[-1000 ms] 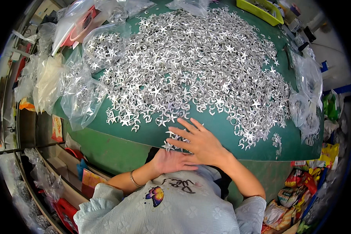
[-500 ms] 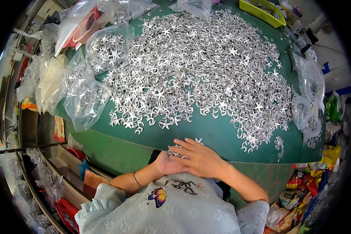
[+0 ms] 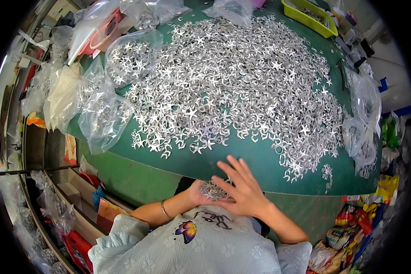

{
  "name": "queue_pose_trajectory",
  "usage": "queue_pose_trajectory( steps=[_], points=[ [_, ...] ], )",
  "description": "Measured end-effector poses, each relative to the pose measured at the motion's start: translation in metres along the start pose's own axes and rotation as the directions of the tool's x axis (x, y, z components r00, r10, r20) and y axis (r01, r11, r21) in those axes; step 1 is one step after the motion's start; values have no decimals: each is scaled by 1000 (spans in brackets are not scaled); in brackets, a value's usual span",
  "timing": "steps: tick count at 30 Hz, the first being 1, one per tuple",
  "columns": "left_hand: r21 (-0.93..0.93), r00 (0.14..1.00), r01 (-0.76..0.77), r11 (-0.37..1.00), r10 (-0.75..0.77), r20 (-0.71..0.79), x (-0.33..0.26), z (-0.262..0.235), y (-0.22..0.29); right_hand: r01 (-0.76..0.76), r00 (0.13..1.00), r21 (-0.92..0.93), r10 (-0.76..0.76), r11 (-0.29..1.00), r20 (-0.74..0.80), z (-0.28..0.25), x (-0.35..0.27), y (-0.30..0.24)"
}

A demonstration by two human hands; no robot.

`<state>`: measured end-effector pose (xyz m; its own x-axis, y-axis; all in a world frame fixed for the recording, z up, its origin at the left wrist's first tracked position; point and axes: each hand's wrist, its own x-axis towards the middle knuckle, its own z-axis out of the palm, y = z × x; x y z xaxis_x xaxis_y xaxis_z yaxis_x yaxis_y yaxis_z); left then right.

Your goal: The person sorts through a large pile of star-shaped silver decorative pieces by hand on a workstation and places them into clear plastic bags.

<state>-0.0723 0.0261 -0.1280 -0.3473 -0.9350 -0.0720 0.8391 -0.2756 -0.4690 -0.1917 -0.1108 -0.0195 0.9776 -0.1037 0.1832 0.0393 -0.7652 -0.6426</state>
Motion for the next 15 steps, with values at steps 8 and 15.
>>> queue_pose_trajectory(
  steps=[8,15],
  points=[
    [-14,998,-11,1000,10,-63,-3,-25,0,27,986,-5,-26,1000,165,15,-15,-10],
    [330,953,159,930,-57,-298,-8,-11,-2,136,969,97,-152,986,194,29,-23,-16]
  ],
)
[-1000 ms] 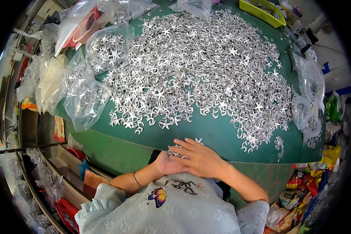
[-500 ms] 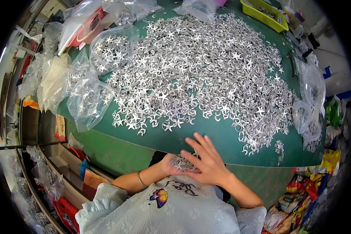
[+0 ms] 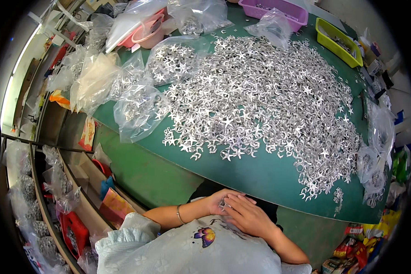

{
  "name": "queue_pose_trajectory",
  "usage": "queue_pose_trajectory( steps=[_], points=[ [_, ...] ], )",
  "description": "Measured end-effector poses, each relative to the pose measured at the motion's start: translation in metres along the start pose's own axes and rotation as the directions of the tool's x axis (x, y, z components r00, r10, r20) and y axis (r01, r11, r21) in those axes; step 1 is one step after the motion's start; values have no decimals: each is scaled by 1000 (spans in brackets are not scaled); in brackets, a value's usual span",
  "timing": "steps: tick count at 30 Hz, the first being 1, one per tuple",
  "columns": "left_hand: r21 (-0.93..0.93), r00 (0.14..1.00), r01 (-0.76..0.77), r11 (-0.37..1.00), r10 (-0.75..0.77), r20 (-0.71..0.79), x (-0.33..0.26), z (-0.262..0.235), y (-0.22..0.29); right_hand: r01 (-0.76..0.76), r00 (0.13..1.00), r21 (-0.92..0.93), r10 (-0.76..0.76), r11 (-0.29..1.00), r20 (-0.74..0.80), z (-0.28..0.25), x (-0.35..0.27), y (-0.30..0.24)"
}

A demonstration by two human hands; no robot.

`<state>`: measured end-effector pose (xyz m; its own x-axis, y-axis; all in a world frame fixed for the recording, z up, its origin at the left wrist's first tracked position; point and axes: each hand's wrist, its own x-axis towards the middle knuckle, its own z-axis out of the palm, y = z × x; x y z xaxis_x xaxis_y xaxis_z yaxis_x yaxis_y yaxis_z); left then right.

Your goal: The person sorts through a large pile of star-shaped silver decorative pieces by hand on a workstation and places them into clear plastic bags.

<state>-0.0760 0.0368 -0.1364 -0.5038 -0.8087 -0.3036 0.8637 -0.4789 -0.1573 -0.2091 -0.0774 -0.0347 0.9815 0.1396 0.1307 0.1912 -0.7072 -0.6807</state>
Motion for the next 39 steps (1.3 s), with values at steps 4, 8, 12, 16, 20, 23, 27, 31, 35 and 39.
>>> queue_pose_trajectory(
  steps=[4,8,12,16,20,23,27,31,35,39],
  points=[
    [-180,980,-51,982,85,181,-9,-21,-11,58,990,81,-47,995,-133,-8,6,-9],
    [-109,981,-190,976,193,11,-32,36,-12,-25,927,46,40,999,-374,-16,8,-6],
    [-184,962,-256,949,232,-141,-54,75,-9,-43,871,73,73,996,-485,-16,5,-9],
    [-221,840,-543,810,521,-153,-69,112,23,-86,781,156,163,984,-603,-13,5,-13],
    [-293,615,-772,563,779,-122,-75,147,118,-46,828,66,75,997,-556,-7,4,-8],
    [-236,442,-881,410,891,-102,-88,172,210,-40,862,44,57,998,-504,-4,5,-8],
    [-94,169,-983,155,973,-155,-89,179,333,81,894,-54,-97,995,-437,-3,5,2],
    [-27,-71,-996,-83,946,-317,-91,170,373,98,918,-53,-111,994,-381,-22,14,-7],
    [343,-504,-849,-403,813,-291,-69,184,374,26,919,-48,-42,999,-392,-59,36,2],
    [796,-930,-200,-571,367,29,-86,154,394,-111,928,247,190,963,-322,-91,137,32]
  ],
)
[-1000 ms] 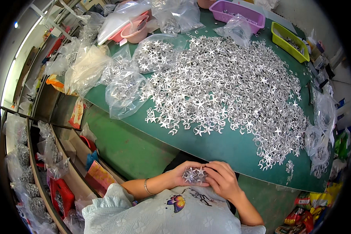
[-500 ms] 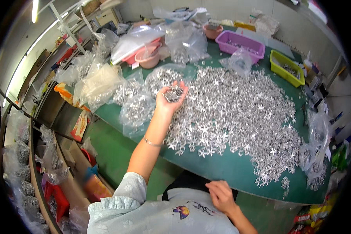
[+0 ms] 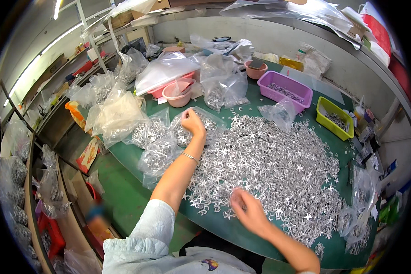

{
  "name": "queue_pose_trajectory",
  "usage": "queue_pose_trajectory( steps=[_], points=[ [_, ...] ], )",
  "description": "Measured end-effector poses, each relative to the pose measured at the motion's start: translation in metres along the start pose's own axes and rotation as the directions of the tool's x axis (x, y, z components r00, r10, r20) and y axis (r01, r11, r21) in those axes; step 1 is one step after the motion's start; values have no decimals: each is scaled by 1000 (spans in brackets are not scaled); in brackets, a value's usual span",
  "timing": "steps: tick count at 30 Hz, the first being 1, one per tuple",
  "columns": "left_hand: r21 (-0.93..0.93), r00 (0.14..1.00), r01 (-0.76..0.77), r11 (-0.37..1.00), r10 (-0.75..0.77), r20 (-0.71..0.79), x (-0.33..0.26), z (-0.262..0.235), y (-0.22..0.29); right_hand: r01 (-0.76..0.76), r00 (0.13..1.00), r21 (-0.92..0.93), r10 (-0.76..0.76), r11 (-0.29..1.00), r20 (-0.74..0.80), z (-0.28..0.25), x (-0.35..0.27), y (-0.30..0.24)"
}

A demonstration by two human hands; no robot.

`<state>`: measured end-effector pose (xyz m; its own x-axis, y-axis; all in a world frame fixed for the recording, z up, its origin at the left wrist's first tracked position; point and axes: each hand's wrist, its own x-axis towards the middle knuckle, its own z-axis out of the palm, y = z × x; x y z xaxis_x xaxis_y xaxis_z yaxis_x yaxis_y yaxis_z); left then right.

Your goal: The person sorts through a large pile of star-shaped silver decorative pieces by hand on a workstation and places them into clear plastic bags.

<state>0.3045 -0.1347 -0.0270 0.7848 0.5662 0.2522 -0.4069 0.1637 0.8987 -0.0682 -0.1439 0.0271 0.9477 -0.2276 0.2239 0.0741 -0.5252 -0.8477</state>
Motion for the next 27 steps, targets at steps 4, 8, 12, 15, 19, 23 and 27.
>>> queue_pose_trajectory(
  steps=[4,8,12,15,19,23,27],
  points=[
    [229,948,-310,923,281,149,-14,6,11,-353,935,178,353,919,30,14,143,57],
    [499,905,-321,805,107,411,-10,-3,20,-546,834,139,551,826,6,36,232,63],
    [598,650,-486,637,-194,735,-21,-28,55,-514,851,143,524,846,-36,47,252,103],
    [531,543,-673,515,-144,827,-22,-52,76,-424,897,42,426,905,-114,56,258,109],
    [239,412,-822,516,252,875,-11,-77,93,-281,937,-60,261,958,-231,60,262,128],
    [490,580,-779,392,152,800,22,-73,104,-210,957,94,224,973,-184,55,256,98],
    [503,680,-679,534,200,706,68,-59,84,-81,964,204,129,976,-233,50,284,59]
  ],
)
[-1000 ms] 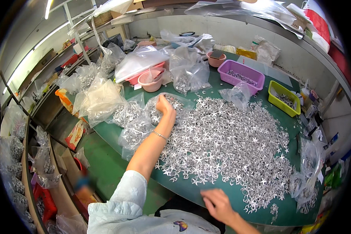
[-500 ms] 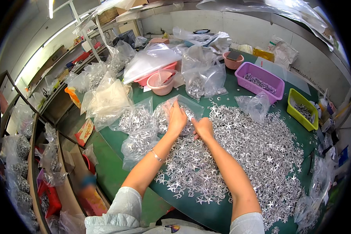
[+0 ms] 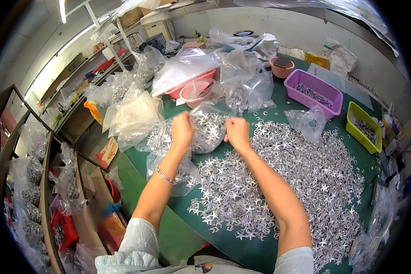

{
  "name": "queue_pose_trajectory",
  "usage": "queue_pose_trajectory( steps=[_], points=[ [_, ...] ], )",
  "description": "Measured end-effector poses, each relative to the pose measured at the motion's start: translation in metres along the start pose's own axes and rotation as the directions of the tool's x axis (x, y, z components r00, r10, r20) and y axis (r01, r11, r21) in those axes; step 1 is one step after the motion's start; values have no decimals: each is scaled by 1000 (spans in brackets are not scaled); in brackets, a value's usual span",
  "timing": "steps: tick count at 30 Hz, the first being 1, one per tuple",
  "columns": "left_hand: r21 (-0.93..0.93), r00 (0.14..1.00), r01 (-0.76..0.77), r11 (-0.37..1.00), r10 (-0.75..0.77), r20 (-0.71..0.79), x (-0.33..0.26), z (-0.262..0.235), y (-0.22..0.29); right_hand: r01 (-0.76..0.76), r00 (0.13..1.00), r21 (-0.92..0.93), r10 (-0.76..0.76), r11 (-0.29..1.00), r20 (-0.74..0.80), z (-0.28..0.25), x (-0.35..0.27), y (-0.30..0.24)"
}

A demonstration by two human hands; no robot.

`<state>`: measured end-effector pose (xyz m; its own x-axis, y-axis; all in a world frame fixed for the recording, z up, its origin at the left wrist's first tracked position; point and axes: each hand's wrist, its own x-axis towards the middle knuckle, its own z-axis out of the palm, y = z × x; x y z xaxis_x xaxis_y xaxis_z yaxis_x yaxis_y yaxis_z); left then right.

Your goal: The person sorts through a large pile of star-shaped silver decorative pieces by hand on a workstation and places them into clear plastic bags.

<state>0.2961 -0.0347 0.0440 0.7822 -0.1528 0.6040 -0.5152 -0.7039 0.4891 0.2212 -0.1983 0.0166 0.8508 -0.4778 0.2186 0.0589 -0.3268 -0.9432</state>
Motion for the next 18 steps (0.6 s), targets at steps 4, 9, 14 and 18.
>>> queue_pose_trajectory(
  steps=[4,9,14,18],
  points=[
    [-106,994,-1,994,-11,-112,39,-21,-2,117,992,80,-112,990,-59,-9,19,-24],
    [-188,993,-8,982,-15,-121,38,-22,2,100,995,86,-99,991,-12,-16,9,-21],
    [-387,995,93,917,-99,3,11,-19,11,35,998,257,-46,966,40,-28,-12,-1],
    [-362,988,101,927,-51,147,-14,-13,21,-78,994,158,65,984,85,-43,-37,25]
  ],
)
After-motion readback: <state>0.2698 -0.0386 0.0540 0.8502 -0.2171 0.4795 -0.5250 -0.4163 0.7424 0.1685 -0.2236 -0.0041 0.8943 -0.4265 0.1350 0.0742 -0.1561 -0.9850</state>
